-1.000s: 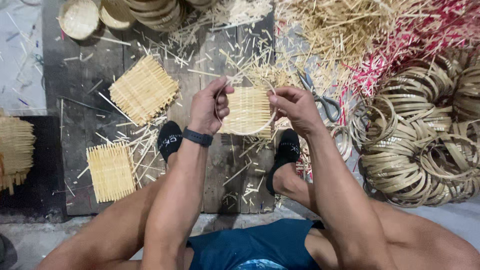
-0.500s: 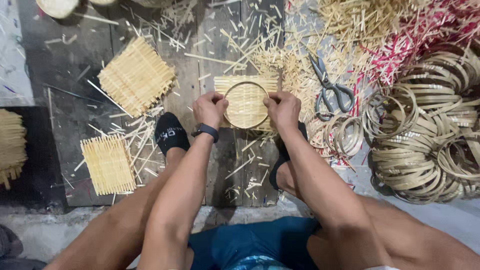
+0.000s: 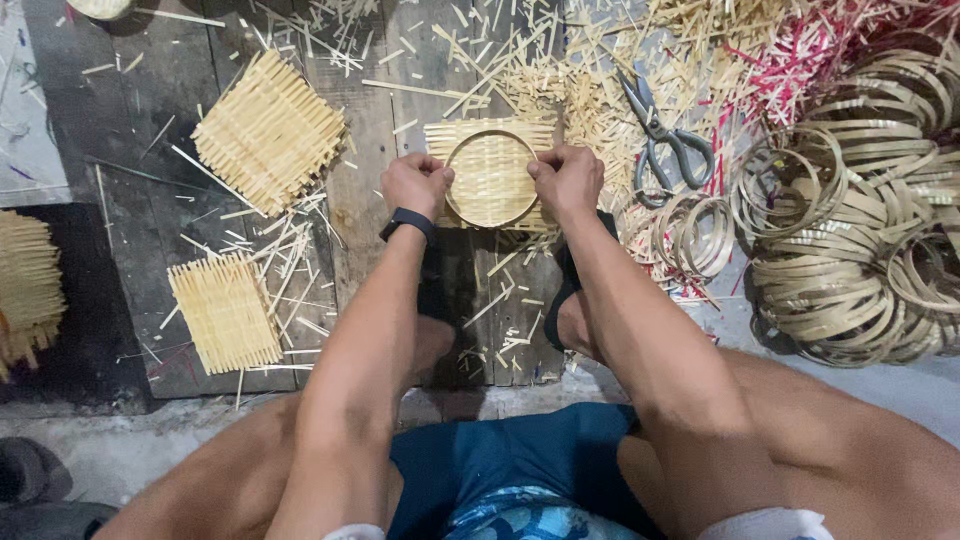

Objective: The person sits on the floor weaving bamboo strips into flat woven panels and fitting them into round bamboo basket frames. They bend and interlace strips by hand, apply glue from a small bottle, trim excess material with scissors, and press the woven panel into a wooden mold to shape the basket base.

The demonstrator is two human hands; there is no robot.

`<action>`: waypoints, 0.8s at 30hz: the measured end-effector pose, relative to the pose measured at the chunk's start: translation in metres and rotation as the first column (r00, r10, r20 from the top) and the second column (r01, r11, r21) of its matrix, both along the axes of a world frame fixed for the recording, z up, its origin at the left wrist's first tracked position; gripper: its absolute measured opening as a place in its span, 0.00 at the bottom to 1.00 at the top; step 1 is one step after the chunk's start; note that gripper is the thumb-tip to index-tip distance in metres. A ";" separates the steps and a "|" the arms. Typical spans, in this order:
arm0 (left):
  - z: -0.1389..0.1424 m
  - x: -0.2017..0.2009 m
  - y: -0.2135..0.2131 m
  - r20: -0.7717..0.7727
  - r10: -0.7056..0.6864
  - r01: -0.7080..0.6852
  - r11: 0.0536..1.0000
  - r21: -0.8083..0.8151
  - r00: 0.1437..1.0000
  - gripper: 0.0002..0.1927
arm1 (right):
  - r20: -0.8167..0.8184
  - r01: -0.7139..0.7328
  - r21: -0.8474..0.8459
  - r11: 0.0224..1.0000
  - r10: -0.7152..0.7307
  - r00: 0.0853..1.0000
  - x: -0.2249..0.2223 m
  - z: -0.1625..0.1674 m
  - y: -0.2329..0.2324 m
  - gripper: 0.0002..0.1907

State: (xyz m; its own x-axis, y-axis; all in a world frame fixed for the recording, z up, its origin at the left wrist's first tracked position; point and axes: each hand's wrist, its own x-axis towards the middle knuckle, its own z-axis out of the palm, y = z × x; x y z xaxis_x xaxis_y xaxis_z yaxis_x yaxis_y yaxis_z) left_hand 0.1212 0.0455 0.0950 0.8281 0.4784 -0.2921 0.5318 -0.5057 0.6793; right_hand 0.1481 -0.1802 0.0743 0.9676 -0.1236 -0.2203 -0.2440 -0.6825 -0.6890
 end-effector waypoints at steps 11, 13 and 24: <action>0.004 0.008 0.011 -0.013 0.015 -0.019 0.942 -0.336 1.000 0.06 | -0.143 0.024 0.074 0.997 -0.013 0.990 0.008 0.006 -0.004 0.11; 0.002 0.008 0.010 -0.010 0.066 -0.065 0.935 -0.348 0.998 0.07 | -0.145 0.007 0.087 0.996 0.005 0.989 0.010 0.008 -0.006 0.11; 0.001 0.009 0.020 -0.071 -0.123 0.102 0.963 -0.248 0.990 0.09 | -0.314 -0.069 0.340 0.938 0.182 0.932 0.039 0.007 -0.019 0.13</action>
State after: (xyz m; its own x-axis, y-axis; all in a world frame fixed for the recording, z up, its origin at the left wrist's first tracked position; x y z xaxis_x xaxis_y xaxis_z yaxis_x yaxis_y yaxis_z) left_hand 0.1306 0.0651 0.0960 0.8399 0.2891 -0.4593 0.5416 -0.3909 0.7442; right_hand 0.1867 -0.1989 0.0813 0.8316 0.1251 -0.5412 -0.4261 -0.4812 -0.7660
